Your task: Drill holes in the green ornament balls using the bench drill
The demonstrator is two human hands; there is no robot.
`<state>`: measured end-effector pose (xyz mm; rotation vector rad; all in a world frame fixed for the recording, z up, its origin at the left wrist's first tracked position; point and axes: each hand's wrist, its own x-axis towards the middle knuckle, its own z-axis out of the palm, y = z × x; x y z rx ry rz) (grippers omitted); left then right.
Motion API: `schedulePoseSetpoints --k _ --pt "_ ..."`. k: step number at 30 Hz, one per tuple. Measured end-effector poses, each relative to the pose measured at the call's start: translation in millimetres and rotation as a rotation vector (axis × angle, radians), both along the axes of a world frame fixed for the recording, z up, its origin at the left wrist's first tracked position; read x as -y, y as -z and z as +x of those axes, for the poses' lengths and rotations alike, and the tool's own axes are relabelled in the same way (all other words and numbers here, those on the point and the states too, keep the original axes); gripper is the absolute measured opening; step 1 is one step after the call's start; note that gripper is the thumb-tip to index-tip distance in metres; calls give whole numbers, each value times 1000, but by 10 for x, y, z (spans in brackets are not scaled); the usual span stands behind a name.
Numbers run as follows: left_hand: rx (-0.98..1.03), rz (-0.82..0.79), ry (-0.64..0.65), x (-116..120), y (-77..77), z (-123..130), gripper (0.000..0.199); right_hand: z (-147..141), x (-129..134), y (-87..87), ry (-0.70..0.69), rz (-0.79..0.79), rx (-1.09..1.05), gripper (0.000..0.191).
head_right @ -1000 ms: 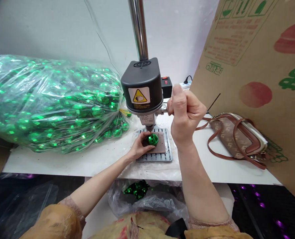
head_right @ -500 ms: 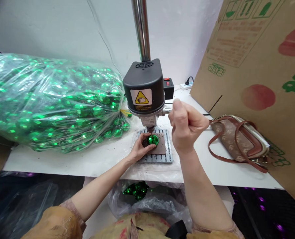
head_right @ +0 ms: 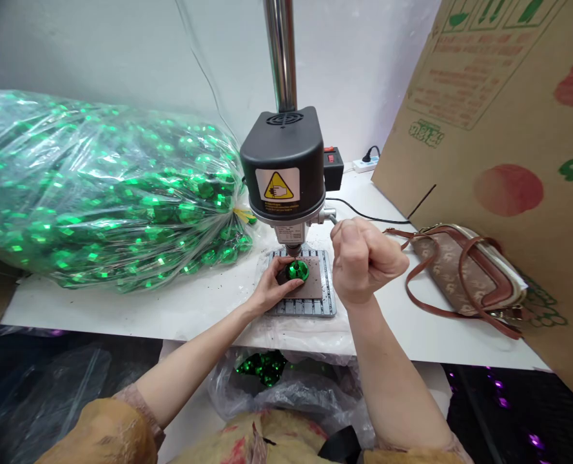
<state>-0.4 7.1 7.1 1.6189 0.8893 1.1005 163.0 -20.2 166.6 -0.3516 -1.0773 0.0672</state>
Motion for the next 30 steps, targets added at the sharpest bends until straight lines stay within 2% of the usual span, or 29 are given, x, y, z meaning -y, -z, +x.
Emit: schedulePoseSetpoints --k 7,18,21,25,27,30 --pt "-4 -19 -3 4 -2 -2 56 21 -21 131 19 99 54 53" --pt "15 -20 -8 14 25 5 58 13 12 256 22 114 75 51" --pt "16 -22 -13 8 25 13 58 -18 32 119 28 42 8 52" --pt "10 -18 -35 12 -22 31 56 -25 -9 -274 -10 -218 -139 48" --pt "-12 23 -115 86 -56 13 54 -7 -49 -431 -36 -317 -157 47" --pt "-132 202 -288 391 -53 -112 47 24 -93 -518 -49 -343 -144 47"
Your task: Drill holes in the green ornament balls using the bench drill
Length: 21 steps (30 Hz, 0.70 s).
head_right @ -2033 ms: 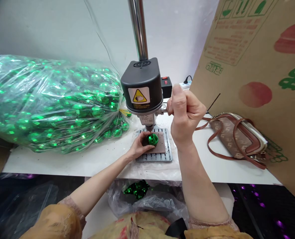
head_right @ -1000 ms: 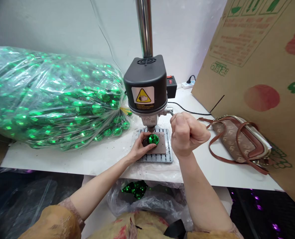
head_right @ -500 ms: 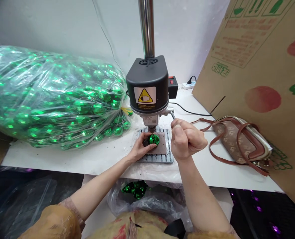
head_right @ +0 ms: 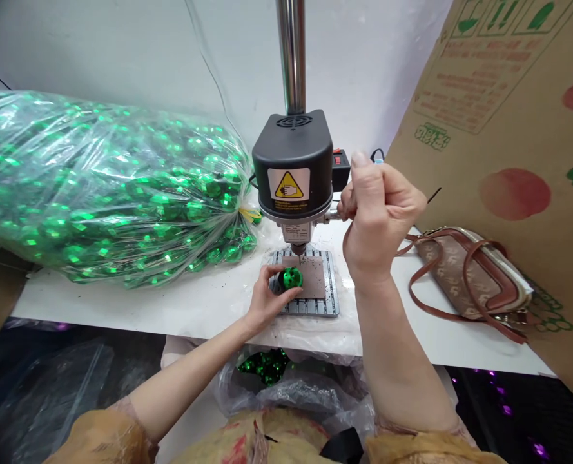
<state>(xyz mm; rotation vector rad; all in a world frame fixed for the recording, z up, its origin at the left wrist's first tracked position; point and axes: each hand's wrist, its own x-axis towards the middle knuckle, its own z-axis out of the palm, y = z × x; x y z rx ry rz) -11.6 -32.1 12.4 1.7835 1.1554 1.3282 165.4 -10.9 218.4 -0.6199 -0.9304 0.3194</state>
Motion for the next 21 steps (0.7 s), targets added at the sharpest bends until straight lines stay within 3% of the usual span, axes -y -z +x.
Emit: schedulePoseSetpoints --k 2,6,9,12,13,15,18,19,21 --pt "-161 201 46 327 74 -163 42 12 -9 14 11 1 15 47" --pt "-625 677 437 1002 376 -589 33 9 -2 59 32 1 25 48" --pt "-944 648 582 1262 602 -851 39 2 -3 60 34 13 15 47" --pt "-872 658 579 1201 676 -983 34 4 -15 57 42 16 11 46" --pt "-796 689 528 1108 650 -1003 27 5 -19 57 43 20 11 45" --pt "-733 634 271 822 525 -1028 19 8 -23 58 42 26 8 45" --pt "-802 204 -356 228 257 -1067 29 8 -21 57 36 31 -4 45" --pt "-788 57 -490 24 182 -1080 39 7 -19 56 33 31 -5 46" --pt "-710 -152 -553 -339 95 -1102 62 6 -17 56 25 30 -6 46"
